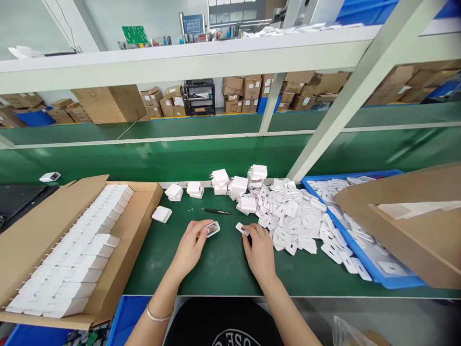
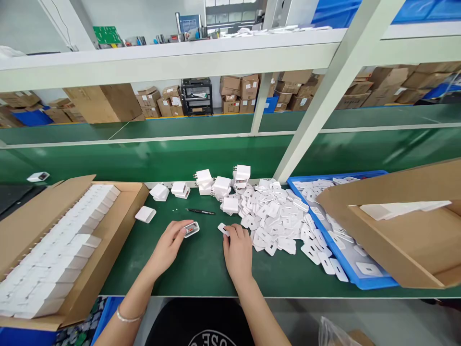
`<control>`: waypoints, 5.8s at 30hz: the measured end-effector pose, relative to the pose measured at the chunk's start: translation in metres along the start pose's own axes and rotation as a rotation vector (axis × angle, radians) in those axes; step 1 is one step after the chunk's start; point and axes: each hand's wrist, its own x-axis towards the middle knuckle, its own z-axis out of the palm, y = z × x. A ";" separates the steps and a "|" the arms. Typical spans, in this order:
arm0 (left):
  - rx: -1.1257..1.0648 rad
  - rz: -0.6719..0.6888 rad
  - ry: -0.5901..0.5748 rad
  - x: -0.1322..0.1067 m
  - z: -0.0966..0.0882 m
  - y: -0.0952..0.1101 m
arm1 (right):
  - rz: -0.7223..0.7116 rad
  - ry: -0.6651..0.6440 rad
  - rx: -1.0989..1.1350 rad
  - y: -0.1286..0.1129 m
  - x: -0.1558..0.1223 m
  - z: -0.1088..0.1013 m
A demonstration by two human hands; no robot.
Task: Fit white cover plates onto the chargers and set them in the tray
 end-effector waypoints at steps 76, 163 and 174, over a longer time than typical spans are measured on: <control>-0.584 0.003 -0.031 -0.062 0.021 0.032 | 0.255 -0.438 0.982 -0.087 -0.022 -0.010; 1.009 -0.340 0.286 -0.028 -0.183 -0.100 | 0.122 -0.376 0.559 -0.041 -0.016 -0.013; 1.195 -0.345 0.291 -0.044 -0.179 -0.132 | -0.172 -0.126 0.267 -0.042 0.154 -0.080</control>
